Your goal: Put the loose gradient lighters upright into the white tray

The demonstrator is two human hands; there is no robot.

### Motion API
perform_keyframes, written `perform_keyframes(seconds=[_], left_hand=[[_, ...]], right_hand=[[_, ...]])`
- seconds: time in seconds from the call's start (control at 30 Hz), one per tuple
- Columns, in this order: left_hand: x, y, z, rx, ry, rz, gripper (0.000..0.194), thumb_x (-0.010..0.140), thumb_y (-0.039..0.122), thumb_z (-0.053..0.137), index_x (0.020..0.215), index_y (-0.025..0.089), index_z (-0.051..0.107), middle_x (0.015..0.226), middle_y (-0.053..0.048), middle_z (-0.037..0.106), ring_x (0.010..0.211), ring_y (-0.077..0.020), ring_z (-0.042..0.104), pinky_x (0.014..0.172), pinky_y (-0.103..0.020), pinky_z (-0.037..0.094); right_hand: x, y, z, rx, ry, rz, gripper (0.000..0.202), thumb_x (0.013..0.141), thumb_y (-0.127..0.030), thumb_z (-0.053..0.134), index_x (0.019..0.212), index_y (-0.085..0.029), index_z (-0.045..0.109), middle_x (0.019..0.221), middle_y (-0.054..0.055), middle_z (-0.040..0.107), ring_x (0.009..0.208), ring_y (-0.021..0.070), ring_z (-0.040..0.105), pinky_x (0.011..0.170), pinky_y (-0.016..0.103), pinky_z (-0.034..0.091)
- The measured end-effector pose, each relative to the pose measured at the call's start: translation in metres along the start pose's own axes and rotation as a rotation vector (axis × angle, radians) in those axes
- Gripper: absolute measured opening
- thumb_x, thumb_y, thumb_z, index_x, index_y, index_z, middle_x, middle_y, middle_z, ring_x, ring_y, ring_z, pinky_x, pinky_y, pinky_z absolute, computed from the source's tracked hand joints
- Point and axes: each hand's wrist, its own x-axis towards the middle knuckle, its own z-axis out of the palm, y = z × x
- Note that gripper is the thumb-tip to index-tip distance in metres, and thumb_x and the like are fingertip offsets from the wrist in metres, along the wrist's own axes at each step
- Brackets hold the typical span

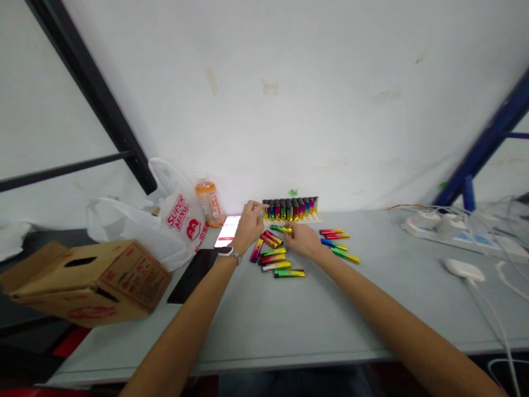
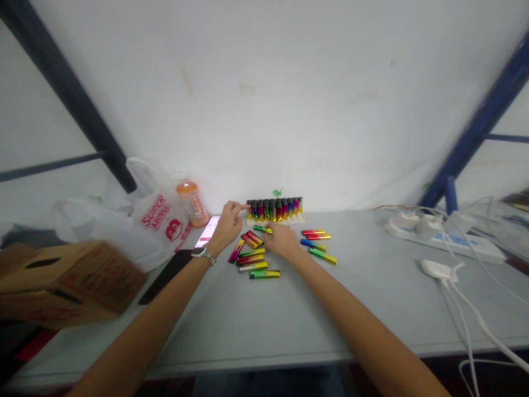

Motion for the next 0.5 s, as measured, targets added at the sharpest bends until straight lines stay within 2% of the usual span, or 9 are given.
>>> perform_keyframes(seconds=[0.17, 0.3, 0.4, 0.5], left_hand=[[-0.043, 0.014, -0.003, -0.129, 0.086, -0.149, 0.040, 0.076, -0.003, 0.043, 0.097, 0.019, 0.069, 0.099, -0.006, 0.053, 0.099, -0.0206, 0.053, 0.087, -0.035, 0.049], [-0.056, 0.018, -0.004, -0.190, 0.077, -0.206, 0.037, 0.076, -0.002, 0.045, 0.092, 0.020, 0.070, 0.099, -0.006, 0.055, 0.098, -0.0198, 0.054, 0.078, -0.032, 0.049], [-0.058, 0.018, -0.004, -0.231, 0.068, -0.201, 0.034, 0.078, -0.001, 0.046, 0.090, 0.020, 0.069, 0.098, -0.006, 0.056, 0.097, -0.0193, 0.054, 0.069, -0.028, 0.048], [-0.059, 0.017, -0.001, -0.256, 0.070, -0.204, 0.031, 0.080, 0.002, 0.046, 0.089, 0.020, 0.069, 0.098, -0.006, 0.057, 0.095, -0.0186, 0.056, 0.064, -0.026, 0.047]], right_hand=[[0.028, -0.015, -0.007, -0.234, -0.171, -0.082, 0.031, 0.084, -0.034, 0.057, 0.106, -0.016, 0.071, 0.103, 0.017, 0.074, 0.093, 0.0288, 0.069, 0.075, 0.033, 0.047], [0.043, -0.022, -0.006, -0.280, -0.226, -0.098, 0.027, 0.077, -0.033, 0.067, 0.094, -0.013, 0.073, 0.099, 0.020, 0.073, 0.094, 0.0312, 0.069, 0.077, 0.034, 0.048], [0.043, -0.019, -0.006, -0.273, -0.198, -0.127, 0.026, 0.079, -0.036, 0.067, 0.092, -0.013, 0.071, 0.104, 0.021, 0.071, 0.097, 0.0322, 0.067, 0.078, 0.035, 0.047], [0.032, -0.010, -0.005, -0.123, -0.057, -0.154, 0.022, 0.085, -0.033, 0.059, 0.097, -0.015, 0.065, 0.110, 0.019, 0.066, 0.095, 0.0266, 0.064, 0.076, 0.032, 0.045]])
